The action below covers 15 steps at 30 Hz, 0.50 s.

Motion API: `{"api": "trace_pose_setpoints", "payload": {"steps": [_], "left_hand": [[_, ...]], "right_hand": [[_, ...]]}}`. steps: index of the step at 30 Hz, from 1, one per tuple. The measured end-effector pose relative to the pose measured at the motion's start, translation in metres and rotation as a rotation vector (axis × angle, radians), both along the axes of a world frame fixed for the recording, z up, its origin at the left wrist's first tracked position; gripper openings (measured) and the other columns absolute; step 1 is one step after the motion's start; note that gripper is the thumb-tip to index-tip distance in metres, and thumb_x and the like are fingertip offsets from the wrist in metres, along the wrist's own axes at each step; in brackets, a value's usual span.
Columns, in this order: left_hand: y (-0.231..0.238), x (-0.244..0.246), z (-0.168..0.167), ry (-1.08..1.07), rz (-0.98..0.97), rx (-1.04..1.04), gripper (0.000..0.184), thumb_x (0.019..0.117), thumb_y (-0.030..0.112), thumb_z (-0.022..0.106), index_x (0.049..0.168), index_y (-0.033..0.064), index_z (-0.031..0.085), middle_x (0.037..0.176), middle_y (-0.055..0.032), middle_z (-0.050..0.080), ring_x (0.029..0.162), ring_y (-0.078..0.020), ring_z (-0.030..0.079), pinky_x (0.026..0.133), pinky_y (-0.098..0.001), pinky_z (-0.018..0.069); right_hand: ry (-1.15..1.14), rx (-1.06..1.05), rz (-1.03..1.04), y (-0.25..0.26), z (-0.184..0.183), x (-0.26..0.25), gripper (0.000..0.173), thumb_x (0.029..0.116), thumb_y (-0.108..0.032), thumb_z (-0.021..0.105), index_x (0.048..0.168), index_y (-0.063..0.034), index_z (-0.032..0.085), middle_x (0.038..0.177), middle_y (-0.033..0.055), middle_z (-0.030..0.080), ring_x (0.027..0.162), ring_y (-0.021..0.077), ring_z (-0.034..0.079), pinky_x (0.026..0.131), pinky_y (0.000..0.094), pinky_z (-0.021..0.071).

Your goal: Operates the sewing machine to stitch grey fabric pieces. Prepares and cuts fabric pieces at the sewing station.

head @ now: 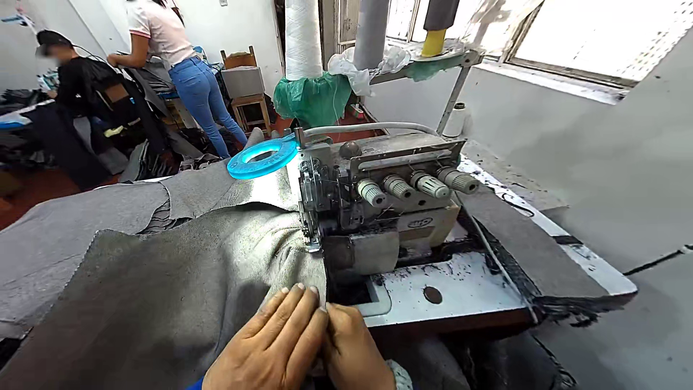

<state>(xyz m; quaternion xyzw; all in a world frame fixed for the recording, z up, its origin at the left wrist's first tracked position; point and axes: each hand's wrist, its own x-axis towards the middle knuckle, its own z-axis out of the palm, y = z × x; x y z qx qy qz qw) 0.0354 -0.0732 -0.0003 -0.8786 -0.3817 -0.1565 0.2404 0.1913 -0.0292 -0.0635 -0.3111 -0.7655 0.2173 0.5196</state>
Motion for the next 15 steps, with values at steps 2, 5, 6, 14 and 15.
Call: {"api": "trace_pose_setpoints", "payload": {"steps": [2, 5, 6, 14, 15], "left_hand": [[0.007, -0.003, 0.003, -0.004, -0.01, 0.034, 0.029, 0.0996, 0.012, 0.052, 0.125, 0.0026, 0.063, 0.125, -0.0155, 0.071, 0.12, -0.0251, 0.068, 0.107, -0.0347, 0.0483], [0.025, -0.009, 0.007, -0.08, -0.064, 0.039, 0.027, 0.102, 0.001, 0.047, 0.122, 0.0018, 0.065, 0.118, -0.0146, 0.074, 0.11, -0.0257, 0.072, 0.099, -0.035, 0.0547], [0.03, -0.01, 0.008, -0.112, -0.086, 0.017, 0.026, 0.102, 0.0, 0.047, 0.121, 0.0011, 0.066, 0.116, -0.0147, 0.075, 0.109, -0.0269, 0.073, 0.098, -0.0357, 0.0565], [0.054, -0.019, 0.009, -0.25, -0.169, -0.096, 0.024, 0.0981, -0.005, 0.05, 0.109, 0.0011, 0.07, 0.112, -0.0164, 0.076, 0.106, -0.03, 0.075, 0.093, -0.0365, 0.0595], [0.048, -0.019, 0.003, -0.266, -0.143, -0.094, 0.027, 0.0974, -0.005, 0.049, 0.112, 0.0006, 0.071, 0.114, -0.017, 0.075, 0.109, -0.0311, 0.073, 0.096, -0.0376, 0.0586]], "right_hand": [[0.052, -0.043, 0.003, 0.001, 0.001, -0.004, 0.033, 0.0965, -0.014, 0.053, 0.067, 0.0004, 0.06, 0.054, 0.0085, 0.053, 0.05, 0.0132, 0.056, 0.049, 0.0245, 0.0465], [0.124, -0.098, -0.016, 0.008, 0.007, -0.01, 0.034, 0.0993, -0.015, 0.051, 0.07, 0.0002, 0.061, 0.056, 0.0062, 0.053, 0.051, 0.0095, 0.054, 0.049, 0.0222, 0.0454], [0.14, -0.113, -0.022, 0.011, 0.011, -0.012, 0.033, 0.0994, -0.013, 0.05, 0.072, 0.0007, 0.062, 0.056, 0.006, 0.054, 0.052, 0.009, 0.055, 0.05, 0.0222, 0.0461], [0.103, -0.128, 0.096, -0.001, -0.012, -0.015, 0.04, 0.1018, -0.015, 0.048, 0.067, -0.0002, 0.061, 0.052, 0.006, 0.052, 0.046, 0.0101, 0.052, 0.047, 0.024, 0.0443], [0.1, -0.105, 0.057, -0.002, -0.016, -0.013, 0.038, 0.1015, -0.015, 0.048, 0.069, 0.0001, 0.061, 0.053, 0.0063, 0.052, 0.047, 0.0102, 0.052, 0.047, 0.0232, 0.0447]]}}
